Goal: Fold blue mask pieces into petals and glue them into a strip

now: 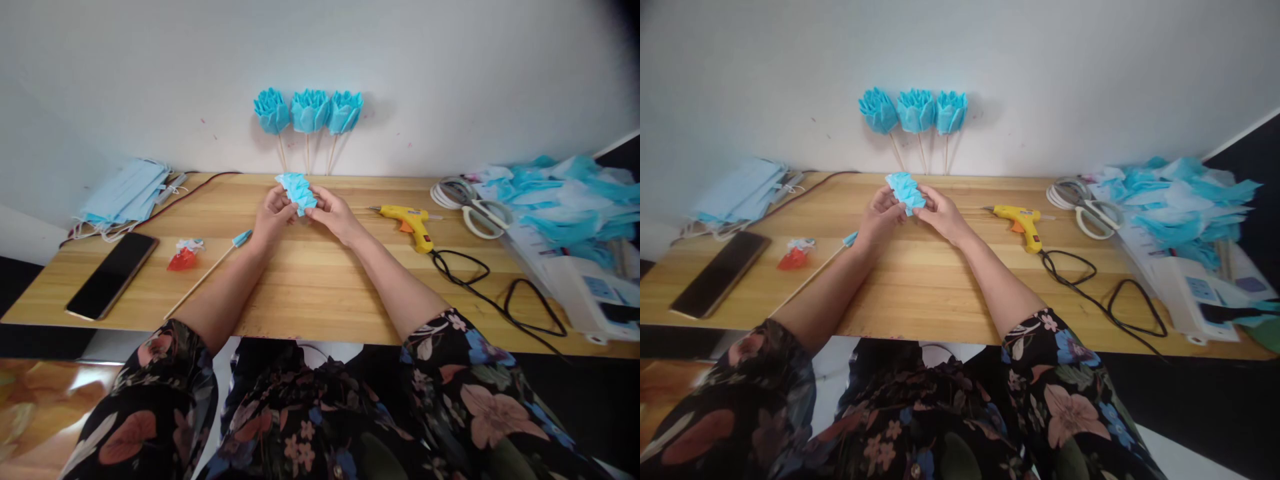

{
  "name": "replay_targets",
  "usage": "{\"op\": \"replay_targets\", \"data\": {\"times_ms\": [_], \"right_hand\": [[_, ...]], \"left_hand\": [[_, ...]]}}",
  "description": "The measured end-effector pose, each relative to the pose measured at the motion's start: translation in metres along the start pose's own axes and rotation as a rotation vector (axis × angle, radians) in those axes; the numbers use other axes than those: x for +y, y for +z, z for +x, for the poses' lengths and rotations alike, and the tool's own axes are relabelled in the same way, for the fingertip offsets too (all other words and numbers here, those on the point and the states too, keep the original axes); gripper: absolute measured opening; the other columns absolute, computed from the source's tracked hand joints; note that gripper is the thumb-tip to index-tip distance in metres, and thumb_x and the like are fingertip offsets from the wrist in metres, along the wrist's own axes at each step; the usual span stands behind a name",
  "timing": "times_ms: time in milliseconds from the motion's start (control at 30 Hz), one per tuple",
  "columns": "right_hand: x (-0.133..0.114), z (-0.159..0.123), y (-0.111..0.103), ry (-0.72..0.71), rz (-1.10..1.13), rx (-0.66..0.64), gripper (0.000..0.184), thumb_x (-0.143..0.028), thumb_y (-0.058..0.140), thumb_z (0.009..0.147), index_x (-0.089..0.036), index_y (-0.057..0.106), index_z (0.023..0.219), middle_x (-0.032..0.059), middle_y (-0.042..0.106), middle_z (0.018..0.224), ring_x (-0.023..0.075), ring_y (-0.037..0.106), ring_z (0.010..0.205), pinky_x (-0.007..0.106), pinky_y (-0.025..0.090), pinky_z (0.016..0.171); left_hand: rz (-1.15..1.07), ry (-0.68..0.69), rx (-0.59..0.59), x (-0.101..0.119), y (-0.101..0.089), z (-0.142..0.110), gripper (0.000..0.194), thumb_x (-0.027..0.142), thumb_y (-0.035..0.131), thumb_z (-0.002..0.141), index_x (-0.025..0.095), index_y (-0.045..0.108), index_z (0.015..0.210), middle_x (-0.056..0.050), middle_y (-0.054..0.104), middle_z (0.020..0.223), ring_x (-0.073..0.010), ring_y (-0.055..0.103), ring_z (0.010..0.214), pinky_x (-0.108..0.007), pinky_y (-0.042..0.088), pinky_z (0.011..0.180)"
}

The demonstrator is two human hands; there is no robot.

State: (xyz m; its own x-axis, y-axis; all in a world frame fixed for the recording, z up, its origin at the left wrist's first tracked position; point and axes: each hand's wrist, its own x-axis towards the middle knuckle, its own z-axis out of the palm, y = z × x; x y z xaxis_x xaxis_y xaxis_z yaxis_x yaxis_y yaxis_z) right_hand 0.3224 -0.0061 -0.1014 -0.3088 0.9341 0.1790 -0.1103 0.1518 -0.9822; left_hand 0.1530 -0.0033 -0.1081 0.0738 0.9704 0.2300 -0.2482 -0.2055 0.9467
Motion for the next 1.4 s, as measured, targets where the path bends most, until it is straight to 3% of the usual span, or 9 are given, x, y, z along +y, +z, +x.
{"op": "replay_targets", "data": {"times_ms": [233,433,567,867,1033,1267,1400], "right_hand": [[-0.002,0.002,-0.004,-0.053,-0.061,0.058,0.056,-0.038,0.074,0.074,-0.023,0.062,0.127,0.0047,0.074,0.113,0.0227,0.067,0.103,0.037,0.056,0.09],[-0.006,0.002,-0.002,-0.076,-0.112,0.061,0.046,-0.031,0.069,0.074,-0.022,0.065,0.119,0.003,0.074,0.107,0.0208,0.067,0.095,0.037,0.055,0.09],[-0.007,0.001,-0.001,-0.105,-0.122,0.047,0.042,-0.026,0.068,0.074,-0.021,0.066,0.115,0.0029,0.074,0.104,0.02,0.067,0.091,0.037,0.055,0.091],[-0.007,-0.003,-0.004,0.009,0.071,0.02,0.051,-0.044,0.065,0.081,-0.022,0.064,0.128,0.0058,0.074,0.121,0.0217,0.068,0.103,0.034,0.059,0.082],[-0.008,-0.003,-0.007,0.028,0.072,0.052,0.053,-0.05,0.068,0.083,-0.023,0.065,0.129,0.0057,0.074,0.117,0.021,0.068,0.103,0.033,0.059,0.081],[-0.006,-0.002,-0.003,-0.003,0.026,0.019,0.052,-0.047,0.078,0.076,-0.022,0.067,0.12,0.0048,0.075,0.117,0.0222,0.069,0.107,0.036,0.058,0.092],[-0.007,-0.003,-0.003,-0.019,0.041,-0.013,0.048,-0.043,0.076,0.077,-0.02,0.067,0.118,0.0063,0.076,0.119,0.0229,0.069,0.11,0.037,0.057,0.096]], "left_hand": [[-0.075,-0.045,-0.049,-0.003,0.001,-0.003,0.045,0.044,0.079,0.082,0.024,0.062,0.119,0.002,0.063,0.073,-0.0114,0.06,0.058,-0.024,0.043,0.055],[-0.041,-0.041,-0.062,-0.006,0.002,-0.001,0.057,0.029,0.087,0.07,0.023,0.06,0.121,0.005,0.063,0.07,-0.0089,0.057,0.055,-0.022,0.04,0.053],[-0.021,-0.046,-0.091,-0.001,0.002,-0.001,0.056,0.02,0.085,0.069,0.021,0.059,0.118,0.005,0.064,0.071,-0.0082,0.057,0.054,-0.022,0.043,0.054],[-0.028,0.024,-0.05,-0.006,0.0,0.001,0.05,0.024,0.081,0.07,0.021,0.057,0.114,0.005,0.065,0.074,-0.0073,0.056,0.051,-0.021,0.04,0.051],[-0.008,0.019,-0.053,-0.007,-0.002,0.002,0.05,0.022,0.079,0.07,0.022,0.056,0.115,0.005,0.062,0.071,-0.0078,0.055,0.051,-0.022,0.04,0.051],[-0.004,0.015,-0.1,-0.015,0.0,0.002,0.056,0.025,0.082,0.07,0.021,0.056,0.119,0.006,0.063,0.07,-0.0072,0.054,0.051,-0.022,0.037,0.05],[-0.077,-0.041,-0.151,-0.008,0.002,0.0,0.053,0.024,0.08,0.068,0.021,0.056,0.115,0.006,0.063,0.071,-0.0073,0.055,0.051,-0.022,0.038,0.051]]}}
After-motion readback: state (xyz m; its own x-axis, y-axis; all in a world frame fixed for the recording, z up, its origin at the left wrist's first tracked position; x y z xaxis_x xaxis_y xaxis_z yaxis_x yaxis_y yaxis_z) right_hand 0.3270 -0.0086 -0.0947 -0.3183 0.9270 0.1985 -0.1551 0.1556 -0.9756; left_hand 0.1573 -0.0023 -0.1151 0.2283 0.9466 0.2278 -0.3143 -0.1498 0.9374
